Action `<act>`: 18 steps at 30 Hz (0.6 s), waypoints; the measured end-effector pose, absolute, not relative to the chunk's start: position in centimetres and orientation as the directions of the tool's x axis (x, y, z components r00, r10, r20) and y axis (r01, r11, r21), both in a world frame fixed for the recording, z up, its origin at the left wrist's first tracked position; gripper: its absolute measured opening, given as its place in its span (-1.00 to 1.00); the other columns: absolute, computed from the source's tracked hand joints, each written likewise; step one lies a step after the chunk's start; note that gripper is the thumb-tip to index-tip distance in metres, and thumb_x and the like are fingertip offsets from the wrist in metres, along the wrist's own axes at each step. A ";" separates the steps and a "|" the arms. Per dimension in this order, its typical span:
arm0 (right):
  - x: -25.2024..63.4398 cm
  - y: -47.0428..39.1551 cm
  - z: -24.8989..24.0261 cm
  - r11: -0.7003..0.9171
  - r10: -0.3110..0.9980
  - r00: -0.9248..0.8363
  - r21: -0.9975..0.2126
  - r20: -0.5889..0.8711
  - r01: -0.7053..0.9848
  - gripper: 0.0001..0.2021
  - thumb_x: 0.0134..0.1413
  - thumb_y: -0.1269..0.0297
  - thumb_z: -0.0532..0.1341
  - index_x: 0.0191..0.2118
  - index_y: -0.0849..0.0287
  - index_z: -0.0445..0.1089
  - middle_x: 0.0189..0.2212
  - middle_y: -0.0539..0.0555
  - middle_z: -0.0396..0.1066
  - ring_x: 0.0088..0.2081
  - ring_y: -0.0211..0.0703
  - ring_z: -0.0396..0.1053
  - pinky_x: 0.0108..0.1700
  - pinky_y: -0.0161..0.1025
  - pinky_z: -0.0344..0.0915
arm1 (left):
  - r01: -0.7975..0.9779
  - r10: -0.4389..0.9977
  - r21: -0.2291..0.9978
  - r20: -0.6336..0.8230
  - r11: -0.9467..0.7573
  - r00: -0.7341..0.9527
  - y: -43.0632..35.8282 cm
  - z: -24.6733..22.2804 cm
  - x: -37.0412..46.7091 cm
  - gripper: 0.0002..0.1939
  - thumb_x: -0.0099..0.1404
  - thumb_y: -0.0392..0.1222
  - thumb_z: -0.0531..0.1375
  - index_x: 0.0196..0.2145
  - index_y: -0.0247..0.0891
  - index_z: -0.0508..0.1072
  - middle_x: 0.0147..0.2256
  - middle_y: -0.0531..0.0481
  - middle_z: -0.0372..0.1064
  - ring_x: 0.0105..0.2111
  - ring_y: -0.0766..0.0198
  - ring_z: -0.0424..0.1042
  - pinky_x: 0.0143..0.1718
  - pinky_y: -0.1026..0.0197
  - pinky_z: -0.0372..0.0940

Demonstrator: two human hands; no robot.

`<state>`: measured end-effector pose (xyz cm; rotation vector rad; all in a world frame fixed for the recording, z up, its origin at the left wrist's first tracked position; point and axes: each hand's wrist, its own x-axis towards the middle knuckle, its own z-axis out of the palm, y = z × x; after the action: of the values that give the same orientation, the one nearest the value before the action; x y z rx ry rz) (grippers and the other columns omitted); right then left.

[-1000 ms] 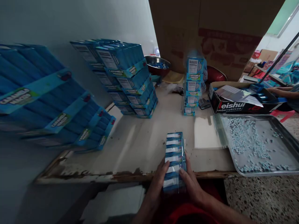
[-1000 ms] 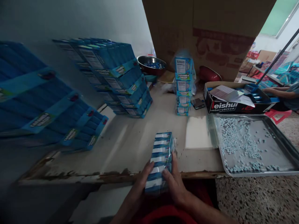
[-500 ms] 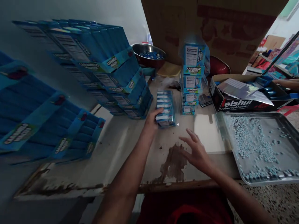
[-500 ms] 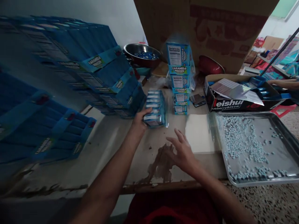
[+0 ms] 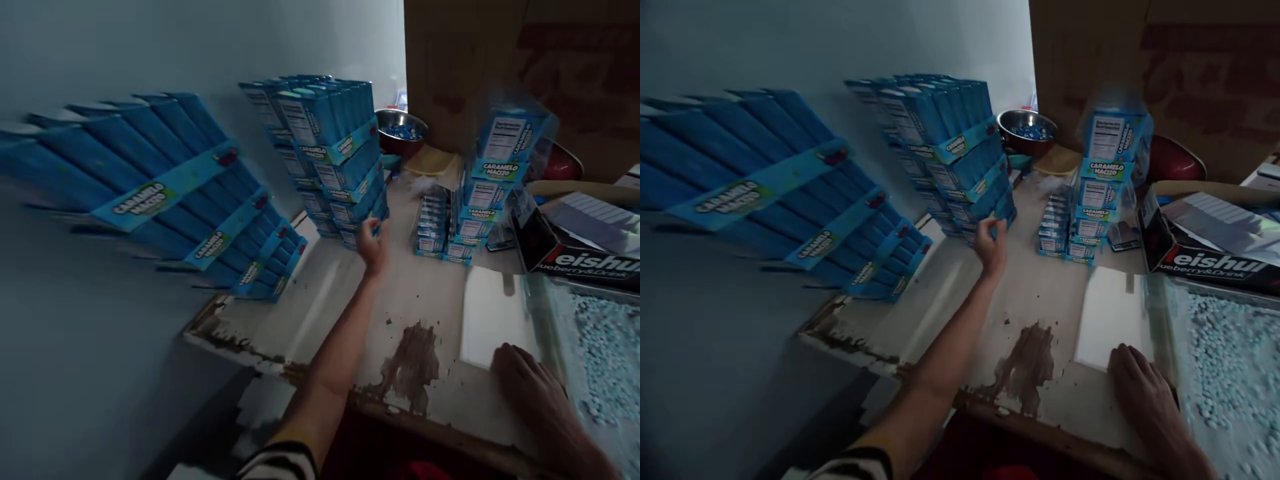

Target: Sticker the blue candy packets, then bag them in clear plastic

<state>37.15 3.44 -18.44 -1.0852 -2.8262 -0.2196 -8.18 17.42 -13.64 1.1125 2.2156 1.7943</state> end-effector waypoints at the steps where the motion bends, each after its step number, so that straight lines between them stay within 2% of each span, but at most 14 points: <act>1: 37.5 3.6 -18.9 0.752 0.636 -0.756 0.097 0.153 0.652 -0.53 0.31 0.48 0.08 0.24 0.03 0.43 0.21 0.24 0.50 0.24 0.20 0.46 0.05 0.07 0.59 | 0.455 0.406 0.887 0.386 0.084 -0.828 16.2 -13.4 -9.6 -0.42 0.38 0.15 0.21 0.08 -0.46 0.41 0.16 -0.29 0.46 0.32 -0.03 0.32 0.30 -0.04 0.16; 2: 38.0 3.8 -19.4 0.772 0.609 -0.775 0.096 0.171 0.628 -0.52 0.31 0.49 0.07 0.24 0.02 0.43 0.22 0.23 0.49 0.25 0.19 0.46 0.04 0.05 0.60 | 0.437 0.278 0.895 0.398 0.091 -0.874 15.3 -12.7 -11.0 -0.31 0.25 0.07 0.38 0.16 -0.43 0.35 0.25 -0.39 0.36 0.37 -0.08 0.26 0.36 -0.09 0.12; 3: 38.4 4.0 -19.9 0.791 0.577 -0.791 0.100 0.204 0.603 -0.51 0.31 0.50 0.06 0.25 0.02 0.42 0.22 0.24 0.49 0.25 0.19 0.47 0.02 0.04 0.61 | 0.445 0.209 0.892 0.422 0.080 -0.882 14.8 -11.7 -12.2 -0.14 0.13 -0.03 0.48 0.25 -0.41 0.26 0.33 -0.47 0.25 0.40 -0.11 0.20 0.41 -0.13 0.07; 5: 39.0 4.5 -20.9 0.814 0.522 -0.807 0.123 0.278 0.568 -0.48 0.28 0.54 0.04 0.25 0.04 0.42 0.19 0.26 0.52 0.20 0.17 0.52 -0.05 0.00 0.64 | 0.516 0.226 0.857 0.499 0.015 -0.836 14.9 -8.4 -14.2 0.18 0.00 -0.13 0.57 0.41 -0.37 0.04 0.45 -0.53 -0.02 0.48 -0.13 0.04 0.48 -0.15 -0.03; 7: 39.4 4.7 -21.5 0.816 0.507 -0.810 0.140 0.295 0.561 -0.45 0.25 0.57 0.04 0.29 0.08 0.39 0.20 0.29 0.51 0.18 0.16 0.54 -0.08 -0.02 0.65 | 0.599 0.277 0.799 0.589 -0.057 -0.759 15.8 -4.2 -15.3 0.35 -0.02 -0.13 0.60 0.49 -0.29 -0.13 0.52 -0.46 -0.19 0.55 -0.12 -0.16 0.52 -0.13 -0.12; 10: 39.5 4.5 -21.5 0.797 0.548 -0.791 0.116 0.273 0.593 -0.35 0.23 0.57 0.05 0.39 0.07 0.29 0.22 0.31 0.49 0.17 0.14 0.54 -0.10 -0.06 0.65 | 0.651 0.328 0.751 0.645 -0.107 -0.690 17.3 1.6 -15.6 0.39 0.02 -0.11 0.60 0.53 -0.18 -0.20 0.55 -0.33 -0.26 0.58 -0.14 -0.39 0.55 -0.19 -0.21; 12: 39.3 4.1 -20.7 0.800 0.552 -0.786 0.088 0.279 0.593 -0.35 0.23 0.57 0.05 0.39 0.08 0.30 0.22 0.30 0.49 0.17 0.12 0.54 -0.09 -0.08 0.65 | 0.642 0.346 0.764 0.622 -0.071 -0.702 18.2 4.1 -15.7 0.40 0.01 -0.16 0.61 0.53 -0.18 -0.22 0.55 -0.31 -0.20 0.57 -0.17 -0.33 0.55 -0.21 -0.18; 15: 38.6 3.8 -18.8 0.817 0.542 -0.808 0.080 0.232 0.571 -0.50 0.23 0.59 0.05 0.19 0.15 0.47 0.12 0.28 0.55 0.10 0.09 0.55 -0.06 -0.09 0.60 | 0.621 0.372 0.781 0.561 0.058 -0.740 19.3 5.9 -16.2 0.43 0.00 -0.22 0.58 0.51 -0.40 -0.31 0.52 -0.33 -0.06 0.53 -0.13 -0.11 0.53 -0.05 -0.09; 17: 38.0 3.9 -17.6 0.794 0.582 -0.797 0.098 0.164 0.600 -0.64 0.24 0.59 0.08 -0.02 0.17 0.54 -0.05 0.24 0.61 -0.09 0.05 0.58 -0.14 -0.11 0.54 | 0.665 0.366 0.734 0.587 0.137 -0.722 19.6 6.5 -16.3 0.33 0.10 -0.12 0.49 0.48 -0.61 -0.31 0.50 -0.35 -0.04 0.52 -0.13 -0.12 0.50 0.03 -0.12; 18: 37.7 4.1 -17.2 0.778 0.609 -0.783 0.097 0.124 0.621 -0.69 0.26 0.58 0.11 -0.10 0.17 0.55 -0.13 0.22 0.61 -0.17 0.02 0.57 -0.15 -0.12 0.50 | 0.710 0.353 0.686 0.632 0.159 -0.689 19.5 6.9 -16.1 0.24 0.17 -0.04 0.41 0.47 -0.63 -0.27 0.51 -0.32 -0.07 0.52 -0.17 -0.19 0.48 0.02 -0.14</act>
<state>37.74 4.07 -17.17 -0.9983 -2.8808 -0.2033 -16.11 19.48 6.89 1.2601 2.6165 1.9049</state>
